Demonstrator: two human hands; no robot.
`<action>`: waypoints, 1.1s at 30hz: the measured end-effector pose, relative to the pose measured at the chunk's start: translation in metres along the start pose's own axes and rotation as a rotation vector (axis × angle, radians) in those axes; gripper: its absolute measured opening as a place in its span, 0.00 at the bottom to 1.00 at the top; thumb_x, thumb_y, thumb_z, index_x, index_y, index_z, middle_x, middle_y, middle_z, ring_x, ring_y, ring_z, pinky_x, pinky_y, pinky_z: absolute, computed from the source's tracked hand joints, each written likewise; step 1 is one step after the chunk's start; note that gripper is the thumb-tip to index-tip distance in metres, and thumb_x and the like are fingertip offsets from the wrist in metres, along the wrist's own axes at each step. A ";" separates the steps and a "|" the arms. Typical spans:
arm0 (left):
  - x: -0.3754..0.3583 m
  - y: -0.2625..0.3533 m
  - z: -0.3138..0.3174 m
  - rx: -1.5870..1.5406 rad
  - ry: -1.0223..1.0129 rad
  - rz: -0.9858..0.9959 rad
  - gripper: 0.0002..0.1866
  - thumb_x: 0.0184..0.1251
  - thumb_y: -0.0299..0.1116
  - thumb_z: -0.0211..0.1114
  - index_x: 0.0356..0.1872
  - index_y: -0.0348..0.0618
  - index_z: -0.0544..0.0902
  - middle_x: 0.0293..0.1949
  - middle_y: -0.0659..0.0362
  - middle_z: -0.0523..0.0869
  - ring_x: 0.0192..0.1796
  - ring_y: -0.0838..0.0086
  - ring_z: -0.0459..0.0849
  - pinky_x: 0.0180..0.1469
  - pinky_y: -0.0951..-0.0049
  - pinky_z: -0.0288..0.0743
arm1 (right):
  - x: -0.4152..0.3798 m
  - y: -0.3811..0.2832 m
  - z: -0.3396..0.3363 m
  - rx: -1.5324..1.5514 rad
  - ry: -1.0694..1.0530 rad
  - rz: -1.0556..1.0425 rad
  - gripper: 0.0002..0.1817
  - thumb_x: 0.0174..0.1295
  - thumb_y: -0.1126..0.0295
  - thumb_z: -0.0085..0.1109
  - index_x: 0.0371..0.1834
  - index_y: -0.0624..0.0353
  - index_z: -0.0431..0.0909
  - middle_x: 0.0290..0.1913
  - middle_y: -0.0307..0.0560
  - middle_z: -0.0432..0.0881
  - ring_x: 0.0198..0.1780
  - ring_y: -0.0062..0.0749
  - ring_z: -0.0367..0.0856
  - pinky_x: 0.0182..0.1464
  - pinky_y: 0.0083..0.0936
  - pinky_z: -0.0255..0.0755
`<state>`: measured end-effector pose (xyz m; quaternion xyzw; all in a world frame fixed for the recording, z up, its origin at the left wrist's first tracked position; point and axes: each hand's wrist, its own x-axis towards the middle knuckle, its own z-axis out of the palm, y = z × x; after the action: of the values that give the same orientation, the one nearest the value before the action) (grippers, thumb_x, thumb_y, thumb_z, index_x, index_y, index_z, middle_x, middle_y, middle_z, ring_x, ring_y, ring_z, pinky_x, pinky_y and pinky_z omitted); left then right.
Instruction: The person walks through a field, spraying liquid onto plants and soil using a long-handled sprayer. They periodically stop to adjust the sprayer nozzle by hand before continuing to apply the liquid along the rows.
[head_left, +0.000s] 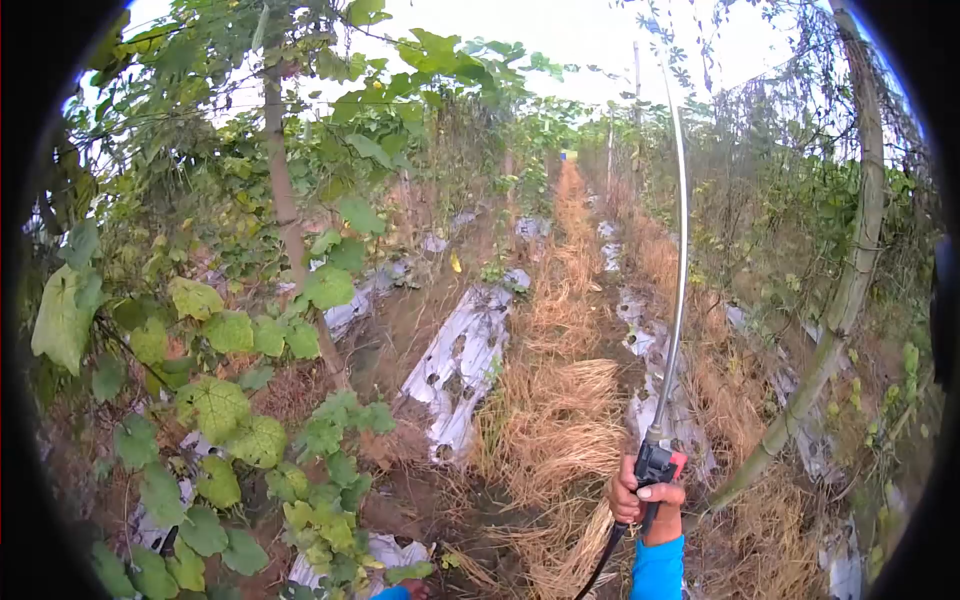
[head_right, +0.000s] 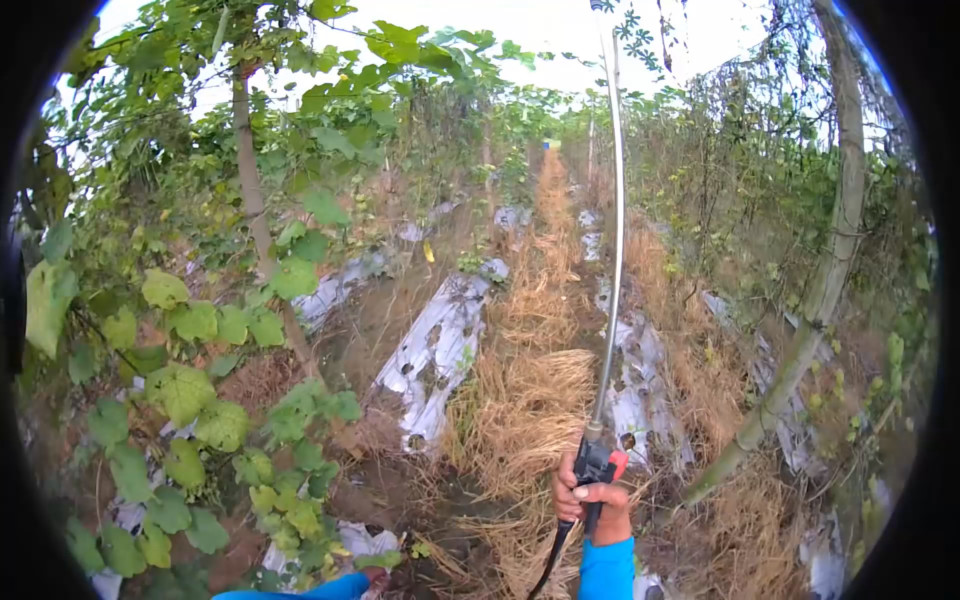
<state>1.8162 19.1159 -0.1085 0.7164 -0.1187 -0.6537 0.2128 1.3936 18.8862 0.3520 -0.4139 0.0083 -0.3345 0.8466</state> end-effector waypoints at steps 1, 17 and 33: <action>-0.006 -0.007 -0.003 0.002 -0.008 0.015 0.13 0.66 0.46 0.51 0.28 0.50 0.76 0.17 0.64 0.70 0.14 0.76 0.65 0.15 0.73 0.54 | -0.013 0.007 0.020 0.011 -0.014 -0.004 0.17 0.44 0.71 0.62 0.33 0.60 0.63 0.20 0.44 0.63 0.19 0.26 0.62 0.20 0.26 0.59; -0.150 -0.239 -0.029 -0.126 0.058 -0.100 0.16 0.67 0.48 0.50 0.29 0.49 0.77 0.16 0.65 0.69 0.13 0.76 0.63 0.13 0.72 0.53 | -0.099 -0.120 0.286 -0.242 -0.377 -0.054 0.15 0.55 0.63 0.56 0.34 0.56 0.60 0.22 0.43 0.64 0.15 0.27 0.64 0.17 0.31 0.67; -0.186 -0.479 0.069 0.194 -0.042 0.144 0.10 0.61 0.42 0.59 0.33 0.49 0.81 0.25 0.58 0.82 0.26 0.66 0.82 0.23 0.60 0.70 | -0.258 -0.094 0.358 -0.035 -0.608 0.108 0.16 0.58 0.61 0.55 0.36 0.57 0.60 0.22 0.42 0.65 0.16 0.27 0.67 0.17 0.30 0.69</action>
<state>1.6746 19.6110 -0.1681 0.7094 -0.2367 -0.6372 0.1863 1.2452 19.2422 0.5864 -0.5082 -0.2175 -0.1495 0.8198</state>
